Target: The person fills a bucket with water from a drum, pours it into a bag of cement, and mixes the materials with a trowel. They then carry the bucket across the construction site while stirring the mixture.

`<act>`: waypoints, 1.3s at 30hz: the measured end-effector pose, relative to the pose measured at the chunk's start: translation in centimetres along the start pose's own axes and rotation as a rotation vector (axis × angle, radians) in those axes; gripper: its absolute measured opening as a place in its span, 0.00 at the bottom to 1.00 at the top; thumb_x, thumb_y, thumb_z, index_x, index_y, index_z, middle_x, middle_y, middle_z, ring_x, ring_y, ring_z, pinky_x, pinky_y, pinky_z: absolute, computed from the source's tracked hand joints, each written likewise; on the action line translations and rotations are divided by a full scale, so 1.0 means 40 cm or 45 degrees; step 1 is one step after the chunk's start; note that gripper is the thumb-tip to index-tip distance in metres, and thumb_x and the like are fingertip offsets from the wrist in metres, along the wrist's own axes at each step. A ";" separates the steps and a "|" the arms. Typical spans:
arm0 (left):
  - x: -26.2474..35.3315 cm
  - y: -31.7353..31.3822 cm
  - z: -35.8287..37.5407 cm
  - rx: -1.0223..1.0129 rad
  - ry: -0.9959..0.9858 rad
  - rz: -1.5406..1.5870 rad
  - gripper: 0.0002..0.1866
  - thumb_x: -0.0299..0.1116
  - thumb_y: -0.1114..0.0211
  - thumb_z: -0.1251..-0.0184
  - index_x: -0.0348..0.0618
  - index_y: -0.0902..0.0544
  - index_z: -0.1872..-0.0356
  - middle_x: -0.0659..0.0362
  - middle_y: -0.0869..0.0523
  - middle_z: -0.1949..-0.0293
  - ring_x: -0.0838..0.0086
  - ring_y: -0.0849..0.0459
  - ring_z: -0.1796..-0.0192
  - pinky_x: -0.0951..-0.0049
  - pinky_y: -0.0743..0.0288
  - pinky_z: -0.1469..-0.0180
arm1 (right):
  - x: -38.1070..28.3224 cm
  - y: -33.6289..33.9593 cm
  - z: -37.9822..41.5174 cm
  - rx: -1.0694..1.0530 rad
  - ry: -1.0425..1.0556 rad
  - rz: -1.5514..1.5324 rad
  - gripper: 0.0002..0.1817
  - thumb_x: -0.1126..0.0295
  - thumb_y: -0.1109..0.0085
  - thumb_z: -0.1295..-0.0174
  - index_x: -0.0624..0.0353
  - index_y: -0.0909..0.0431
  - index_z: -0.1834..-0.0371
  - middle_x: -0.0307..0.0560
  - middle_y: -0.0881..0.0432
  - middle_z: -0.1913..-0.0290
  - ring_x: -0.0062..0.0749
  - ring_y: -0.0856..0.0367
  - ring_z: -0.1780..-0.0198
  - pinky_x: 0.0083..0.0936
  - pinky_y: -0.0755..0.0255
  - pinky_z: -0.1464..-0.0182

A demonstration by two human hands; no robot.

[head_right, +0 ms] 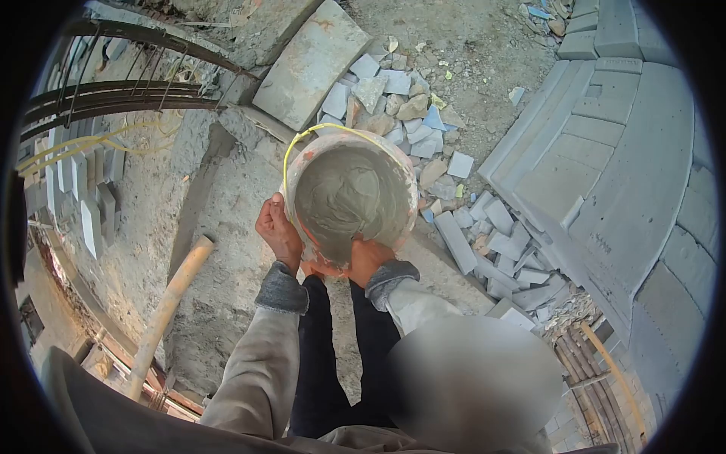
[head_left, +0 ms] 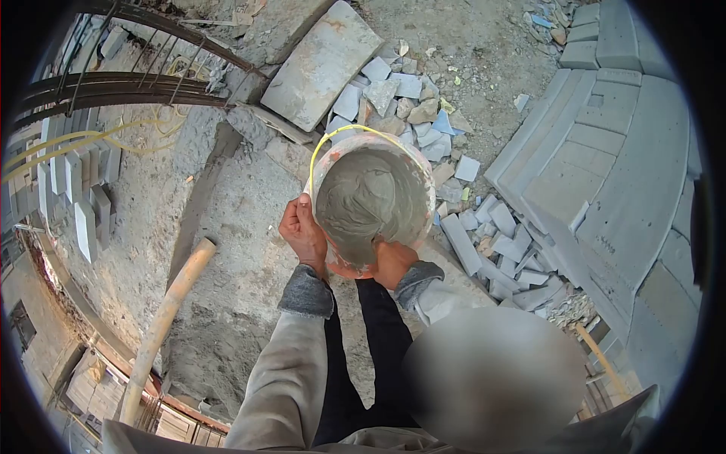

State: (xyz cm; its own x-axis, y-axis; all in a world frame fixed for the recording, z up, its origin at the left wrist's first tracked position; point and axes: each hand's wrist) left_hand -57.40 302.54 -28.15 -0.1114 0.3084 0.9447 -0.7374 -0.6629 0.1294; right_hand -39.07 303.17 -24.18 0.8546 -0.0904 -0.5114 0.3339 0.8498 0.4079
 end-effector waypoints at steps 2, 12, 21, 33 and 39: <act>0.013 -0.002 0.007 -0.012 -0.013 0.011 0.18 0.40 0.42 0.26 0.36 0.22 0.72 0.71 0.29 0.76 0.87 0.36 0.71 0.81 0.43 0.70 | 0.034 0.031 -0.012 -0.043 0.194 -0.187 0.31 0.64 0.33 0.49 0.70 0.28 0.43 0.68 0.17 0.61 0.57 0.16 0.57 0.45 0.22 0.54; 0.003 0.030 -0.009 -0.034 -0.019 -0.027 0.20 0.44 0.41 0.26 0.36 0.22 0.71 0.71 0.31 0.78 0.87 0.39 0.73 0.81 0.46 0.72 | -0.032 0.056 -0.021 0.040 -0.065 0.018 0.28 0.64 0.31 0.52 0.66 0.23 0.47 0.64 0.15 0.62 0.56 0.15 0.57 0.42 0.22 0.51; -0.039 0.113 -0.067 0.124 0.086 0.010 0.21 0.45 0.41 0.25 0.40 0.24 0.75 0.72 0.31 0.79 0.86 0.39 0.73 0.79 0.45 0.72 | -0.172 0.024 -0.021 0.116 -0.241 -0.013 0.21 0.69 0.40 0.49 0.70 0.22 0.51 0.68 0.16 0.61 0.56 0.16 0.54 0.45 0.23 0.48; -0.113 0.289 -0.056 -0.026 0.475 0.107 0.18 0.46 0.41 0.27 0.39 0.20 0.55 0.65 0.21 0.77 0.83 0.29 0.86 0.78 0.36 0.89 | -0.230 -0.175 -0.082 0.189 -0.245 0.154 0.24 0.65 0.37 0.51 0.61 0.20 0.48 0.65 0.16 0.59 0.57 0.16 0.56 0.43 0.23 0.50; -0.077 0.311 -0.088 -0.159 0.658 0.363 0.13 0.31 0.41 0.31 0.40 0.22 0.49 0.59 0.17 0.61 0.75 0.18 0.64 0.72 0.20 0.61 | -0.247 -0.187 -0.076 0.180 -0.338 0.062 0.26 0.64 0.37 0.48 0.63 0.22 0.44 0.65 0.16 0.59 0.57 0.16 0.54 0.43 0.23 0.49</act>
State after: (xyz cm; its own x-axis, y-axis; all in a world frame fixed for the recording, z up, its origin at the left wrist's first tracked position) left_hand -68.59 295.75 -30.51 -0.6025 0.4423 0.6644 -0.7001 -0.6926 -0.1738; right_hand -51.24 299.29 -24.48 0.9387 -0.1997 -0.2810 0.3264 0.7772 0.5380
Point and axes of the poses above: each hand's wrist, its own z-axis away from the middle knuckle, its own y-axis out of the back of the hand, x = y × z
